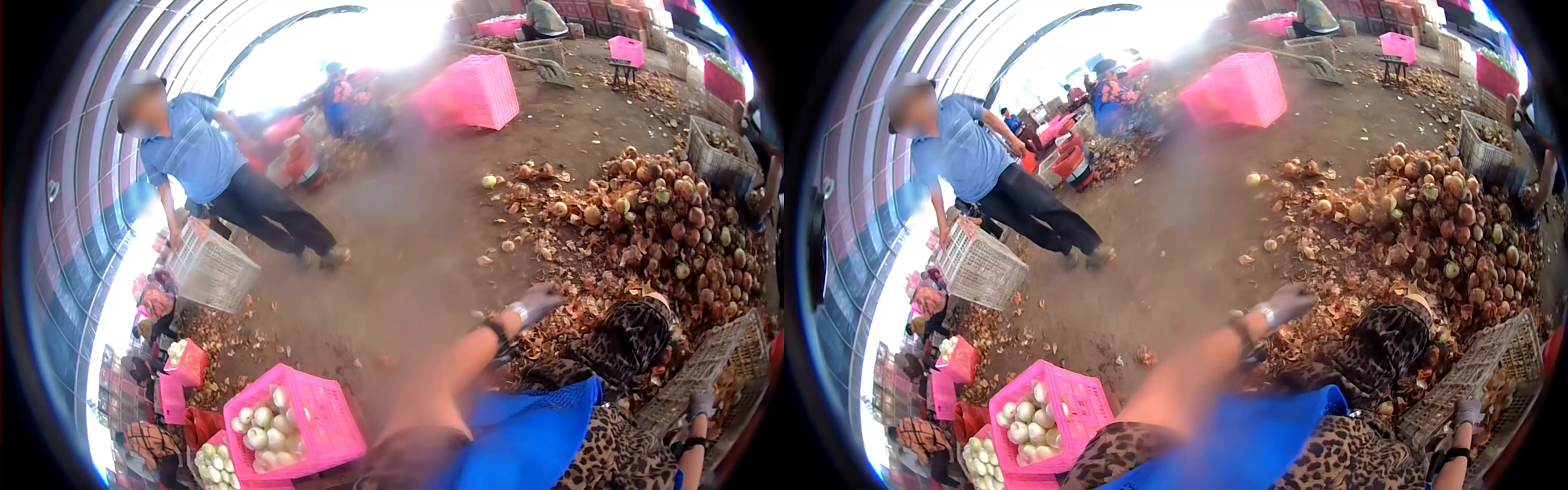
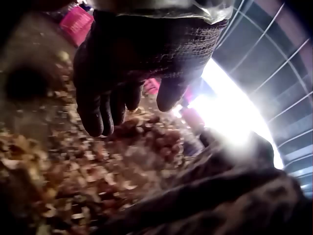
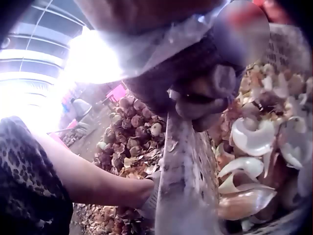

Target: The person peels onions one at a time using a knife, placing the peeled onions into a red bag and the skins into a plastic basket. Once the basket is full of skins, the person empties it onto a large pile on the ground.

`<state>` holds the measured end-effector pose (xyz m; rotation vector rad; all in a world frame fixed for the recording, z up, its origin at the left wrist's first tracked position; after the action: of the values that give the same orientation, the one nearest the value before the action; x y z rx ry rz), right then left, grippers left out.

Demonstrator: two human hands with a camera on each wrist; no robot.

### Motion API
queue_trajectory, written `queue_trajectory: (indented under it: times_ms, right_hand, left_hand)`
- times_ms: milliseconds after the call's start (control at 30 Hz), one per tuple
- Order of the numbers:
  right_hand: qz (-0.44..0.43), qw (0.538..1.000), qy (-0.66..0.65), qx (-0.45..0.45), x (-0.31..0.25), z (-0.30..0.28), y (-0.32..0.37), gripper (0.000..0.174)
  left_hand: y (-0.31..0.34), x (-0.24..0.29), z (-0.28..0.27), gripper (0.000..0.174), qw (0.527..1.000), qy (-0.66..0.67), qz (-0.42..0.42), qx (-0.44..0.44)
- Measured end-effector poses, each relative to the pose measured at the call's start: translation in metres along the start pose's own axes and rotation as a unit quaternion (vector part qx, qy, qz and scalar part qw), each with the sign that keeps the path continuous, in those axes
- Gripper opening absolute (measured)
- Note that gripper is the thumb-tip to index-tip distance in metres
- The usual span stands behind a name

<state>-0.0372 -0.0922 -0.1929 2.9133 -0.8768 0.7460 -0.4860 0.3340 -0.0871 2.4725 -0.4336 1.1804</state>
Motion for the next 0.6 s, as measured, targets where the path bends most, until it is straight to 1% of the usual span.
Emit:
queue_trajectory:
  times_ms: [33,67,133,200,233,300,333,367,400,433,467,500,533,600]
  right_hand:
    - [0.007,1.000,-0.005,-0.021,0.005,0.012,0.000,0.023]
    - [0.050,0.996,-0.051,-0.061,0.010,0.020,-0.005,0.022]
    - [0.153,0.972,-0.140,-0.114,0.023,0.040,-0.012,0.021]
    - [0.213,0.950,-0.181,-0.138,0.029,0.057,-0.014,0.020]
    - [0.219,0.949,-0.176,-0.142,0.027,0.062,-0.012,0.020]
    - [0.233,0.953,-0.131,-0.141,0.024,0.056,-0.003,0.022]
    - [0.160,0.973,-0.096,-0.139,0.003,0.007,-0.008,0.023]
    - [0.098,0.983,-0.057,-0.145,-0.001,-0.030,0.004,0.025]
    - [0.040,0.993,0.024,-0.110,-0.009,-0.019,0.012,0.026]
    - [-0.033,0.985,0.023,-0.168,-0.019,0.004,0.021,0.023]
    - [0.069,0.980,-0.089,-0.164,-0.023,-0.014,0.028,0.024]
    - [0.126,0.956,-0.208,-0.162,-0.031,-0.068,0.028,0.020]
    - [0.153,0.947,-0.259,-0.112,-0.038,-0.070,0.034,0.018]
    - [0.189,0.913,-0.361,-0.007,-0.047,-0.073,0.052,0.015]
  left_hand:
    - [0.014,-0.061,-0.008,0.063,0.998,-0.051,0.012,0.046]
    - [0.035,-0.109,-0.009,0.063,0.994,-0.090,-0.030,0.046]
    - [0.081,-0.181,-0.014,0.063,0.983,-0.136,-0.123,0.009]
    - [0.120,-0.220,-0.014,0.062,0.973,-0.155,-0.171,-0.021]
    - [0.135,-0.231,-0.012,0.062,0.969,-0.163,-0.186,-0.032]
    - [0.157,-0.242,-0.007,0.061,0.965,-0.169,-0.196,-0.050]
    - [0.163,-0.244,-0.004,0.061,0.965,-0.167,-0.194,-0.055]
    - [0.167,-0.244,0.004,0.061,0.966,-0.167,-0.186,-0.064]
    - [0.167,-0.241,0.015,0.060,0.968,-0.167,-0.171,-0.080]
    - [0.163,-0.236,0.027,0.060,0.969,-0.167,-0.153,-0.099]
    - [0.158,-0.231,0.038,0.060,0.969,-0.167,-0.134,-0.119]
    - [0.150,-0.226,0.055,0.060,0.970,-0.161,-0.118,-0.136]
    - [0.140,-0.215,0.072,0.059,0.971,-0.148,-0.109,-0.152]
    - [0.118,-0.195,0.094,0.059,0.972,-0.135,-0.112,-0.158]
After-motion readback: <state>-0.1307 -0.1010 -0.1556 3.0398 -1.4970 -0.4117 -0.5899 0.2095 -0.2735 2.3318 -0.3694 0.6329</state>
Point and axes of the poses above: each hand's wrist, its own y-axis away from the middle knuckle, its own z-axis out of the palm, x = y × z, the point moved 5 cm from there along -y, towards the middle knuckle, and after that the axes turned 11 degrees about x, right-handed, at the moved point
